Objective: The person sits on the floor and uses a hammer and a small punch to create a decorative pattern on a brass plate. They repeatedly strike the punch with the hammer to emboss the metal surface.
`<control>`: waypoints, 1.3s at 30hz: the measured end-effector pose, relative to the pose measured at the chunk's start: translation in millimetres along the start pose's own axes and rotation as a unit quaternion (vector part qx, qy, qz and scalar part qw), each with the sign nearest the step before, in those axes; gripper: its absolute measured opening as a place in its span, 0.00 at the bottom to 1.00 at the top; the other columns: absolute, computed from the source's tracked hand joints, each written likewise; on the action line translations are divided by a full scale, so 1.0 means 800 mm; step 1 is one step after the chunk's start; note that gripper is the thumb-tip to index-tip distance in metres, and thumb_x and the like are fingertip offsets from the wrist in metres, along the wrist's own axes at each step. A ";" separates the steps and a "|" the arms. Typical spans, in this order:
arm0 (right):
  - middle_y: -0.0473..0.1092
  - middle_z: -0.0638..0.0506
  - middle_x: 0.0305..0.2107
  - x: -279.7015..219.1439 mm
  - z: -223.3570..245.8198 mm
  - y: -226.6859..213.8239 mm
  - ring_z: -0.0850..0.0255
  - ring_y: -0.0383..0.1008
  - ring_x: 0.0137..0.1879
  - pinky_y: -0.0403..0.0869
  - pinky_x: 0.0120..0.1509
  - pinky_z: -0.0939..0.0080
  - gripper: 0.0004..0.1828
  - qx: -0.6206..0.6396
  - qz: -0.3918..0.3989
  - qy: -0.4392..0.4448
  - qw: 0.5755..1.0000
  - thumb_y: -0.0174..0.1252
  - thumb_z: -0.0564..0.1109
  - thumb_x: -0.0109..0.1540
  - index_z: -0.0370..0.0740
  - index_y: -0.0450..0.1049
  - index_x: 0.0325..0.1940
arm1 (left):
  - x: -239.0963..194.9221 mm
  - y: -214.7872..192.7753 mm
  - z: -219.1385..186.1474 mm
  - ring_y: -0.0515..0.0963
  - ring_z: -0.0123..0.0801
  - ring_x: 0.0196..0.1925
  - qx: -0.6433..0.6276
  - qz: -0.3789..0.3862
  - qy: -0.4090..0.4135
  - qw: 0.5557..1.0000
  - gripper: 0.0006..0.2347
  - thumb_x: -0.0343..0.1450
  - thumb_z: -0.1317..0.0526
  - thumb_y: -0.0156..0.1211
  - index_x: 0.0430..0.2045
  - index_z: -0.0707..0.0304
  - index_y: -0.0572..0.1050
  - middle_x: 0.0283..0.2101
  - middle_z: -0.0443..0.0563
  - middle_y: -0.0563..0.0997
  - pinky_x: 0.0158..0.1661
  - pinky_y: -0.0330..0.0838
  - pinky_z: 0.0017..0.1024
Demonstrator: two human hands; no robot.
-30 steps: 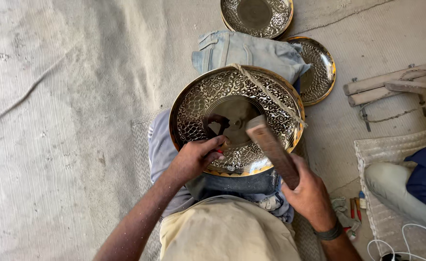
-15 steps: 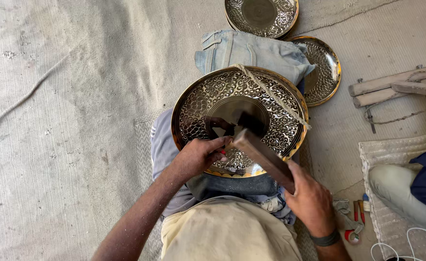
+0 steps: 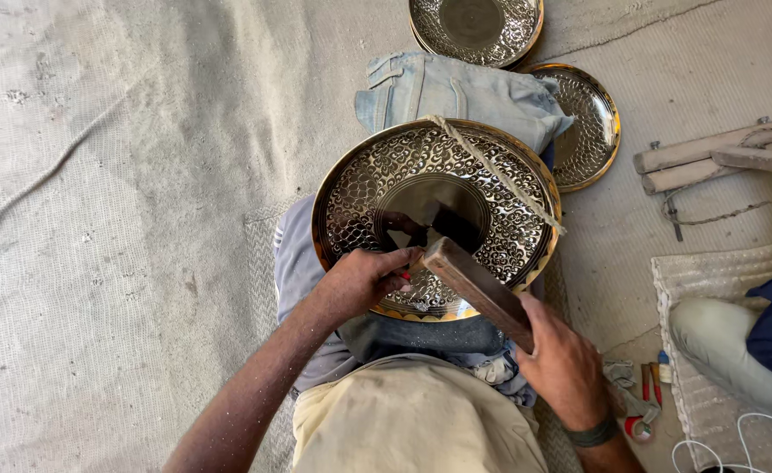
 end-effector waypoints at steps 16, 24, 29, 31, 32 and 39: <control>0.74 0.48 0.40 -0.011 -0.009 -0.004 0.60 0.76 0.46 0.75 0.49 0.57 0.38 0.200 -0.052 -0.004 0.978 0.69 0.36 0.50 0.36 0.65 0.64 | -0.023 -0.002 -0.016 0.88 0.38 0.40 -0.118 -0.157 0.032 0.980 0.15 0.72 0.66 0.64 0.53 0.60 0.73 0.39 0.52 0.86 0.42 0.82 0.32; 0.74 0.50 0.33 -0.036 -0.037 0.022 0.63 0.75 0.41 0.75 0.51 0.59 0.24 0.277 -0.114 0.039 0.953 0.70 0.36 0.54 0.37 0.70 0.51 | -0.010 0.031 -0.015 0.88 0.37 0.44 -0.175 -0.112 0.079 0.975 0.17 0.71 0.66 0.65 0.55 0.59 0.71 0.42 0.53 0.85 0.44 0.81 0.32; 0.75 0.38 0.43 -0.033 -0.042 0.011 0.49 0.78 0.49 0.74 0.53 0.54 0.39 0.028 -0.167 -0.047 0.984 0.68 0.37 0.49 0.34 0.65 0.63 | -0.010 0.042 -0.006 0.86 0.48 0.39 -0.083 -0.120 0.086 0.986 0.20 0.71 0.63 0.66 0.58 0.59 0.70 0.40 0.57 0.85 0.38 0.80 0.38; 0.76 0.40 0.41 -0.024 -0.041 -0.002 0.52 0.77 0.45 0.75 0.49 0.56 0.38 0.192 -0.128 -0.024 0.973 0.68 0.39 0.51 0.36 0.64 0.65 | -0.008 0.044 -0.006 0.87 0.46 0.38 -0.099 -0.115 0.075 0.985 0.20 0.71 0.62 0.66 0.57 0.58 0.70 0.38 0.55 0.86 0.37 0.80 0.38; 0.76 0.41 0.40 -0.018 -0.039 -0.010 0.52 0.76 0.42 0.75 0.48 0.57 0.38 0.304 -0.123 -0.027 0.944 0.68 0.39 0.53 0.37 0.62 0.66 | -0.008 0.045 -0.005 0.87 0.46 0.38 -0.099 -0.117 0.077 0.985 0.20 0.70 0.62 0.66 0.58 0.58 0.70 0.38 0.55 0.86 0.37 0.80 0.38; 0.78 0.42 0.39 0.024 -0.022 -0.043 0.52 0.81 0.46 0.78 0.48 0.54 0.37 0.043 -0.065 -0.080 0.994 0.69 0.40 0.51 0.39 0.67 0.64 | -0.007 0.044 -0.006 0.87 0.46 0.38 -0.094 -0.115 0.077 0.986 0.20 0.70 0.61 0.66 0.57 0.59 0.70 0.37 0.55 0.86 0.37 0.80 0.38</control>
Point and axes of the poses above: each hand's wrist, its own x-axis towards the middle knuckle, its own y-axis out of the palm, z = x × y, the point moved 2 cm from there along x, towards the middle knuckle
